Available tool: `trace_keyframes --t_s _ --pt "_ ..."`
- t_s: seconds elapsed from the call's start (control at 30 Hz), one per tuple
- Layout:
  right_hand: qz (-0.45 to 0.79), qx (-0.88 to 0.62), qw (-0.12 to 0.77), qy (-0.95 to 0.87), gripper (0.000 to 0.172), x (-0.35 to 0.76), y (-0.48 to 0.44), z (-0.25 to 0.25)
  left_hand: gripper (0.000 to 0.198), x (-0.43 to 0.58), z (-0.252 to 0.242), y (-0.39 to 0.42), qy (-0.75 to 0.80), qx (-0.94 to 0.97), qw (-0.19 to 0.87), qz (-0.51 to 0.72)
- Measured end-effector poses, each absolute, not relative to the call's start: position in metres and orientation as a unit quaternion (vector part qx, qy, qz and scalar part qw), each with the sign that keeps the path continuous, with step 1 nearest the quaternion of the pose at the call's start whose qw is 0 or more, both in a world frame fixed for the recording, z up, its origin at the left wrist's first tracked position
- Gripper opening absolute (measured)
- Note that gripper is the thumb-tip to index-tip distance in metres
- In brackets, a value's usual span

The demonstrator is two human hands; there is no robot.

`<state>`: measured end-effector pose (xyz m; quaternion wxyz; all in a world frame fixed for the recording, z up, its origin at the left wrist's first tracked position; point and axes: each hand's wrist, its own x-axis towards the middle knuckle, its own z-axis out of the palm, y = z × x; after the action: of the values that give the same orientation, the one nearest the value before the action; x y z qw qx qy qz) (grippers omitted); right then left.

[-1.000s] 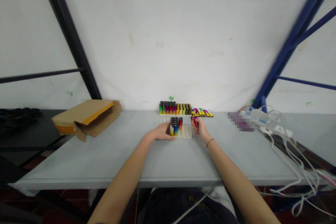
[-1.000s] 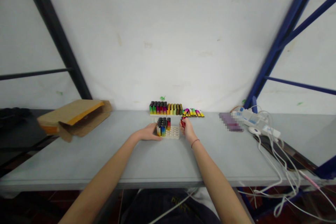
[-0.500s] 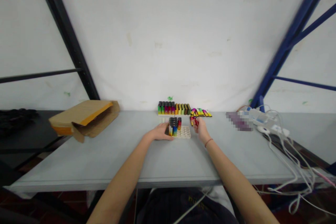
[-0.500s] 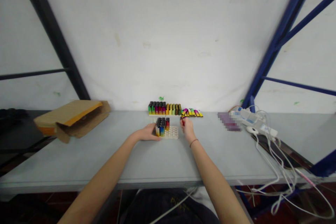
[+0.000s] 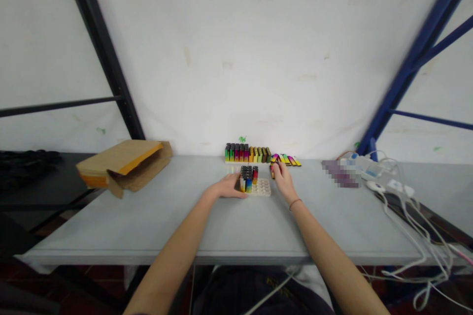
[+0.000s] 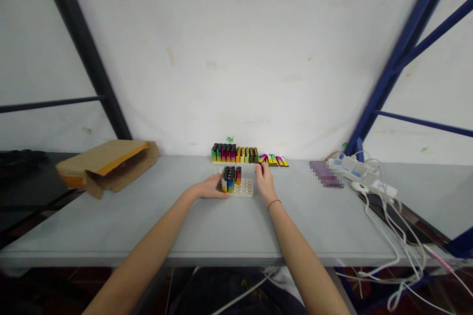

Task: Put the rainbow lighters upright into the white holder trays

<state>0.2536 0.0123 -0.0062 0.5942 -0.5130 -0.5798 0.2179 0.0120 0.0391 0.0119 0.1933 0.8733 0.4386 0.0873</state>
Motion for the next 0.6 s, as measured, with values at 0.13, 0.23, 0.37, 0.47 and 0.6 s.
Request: trace_keyframes --t_s 0.13,0.23,0.37,0.47,0.6 --pt "0.141 -0.486 0.584 -0.635 0.033 0.247 0.006 -0.001 0.084 0.012 0.010 0.041 0.438 0.873 0.195 0.092" --pt "0.167 -0.478 0.576 -0.641 0.035 0.243 0.006 -0.004 0.082 0.013 0.009 0.041 0.427 0.877 0.194 0.098" --pt "0.219 -0.448 0.594 -0.631 0.036 0.239 0.009 -0.011 0.082 0.013 0.009 0.041 0.428 0.877 0.195 0.098" --pt "0.240 -0.430 0.588 -0.641 0.031 0.237 0.008 -0.013 0.083 0.013 0.009 0.040 0.432 0.875 0.195 0.097" --pt "0.196 -0.446 0.551 -0.677 0.026 0.235 0.003 -0.008 0.082 0.012 0.008 0.042 0.430 0.877 0.192 0.094"
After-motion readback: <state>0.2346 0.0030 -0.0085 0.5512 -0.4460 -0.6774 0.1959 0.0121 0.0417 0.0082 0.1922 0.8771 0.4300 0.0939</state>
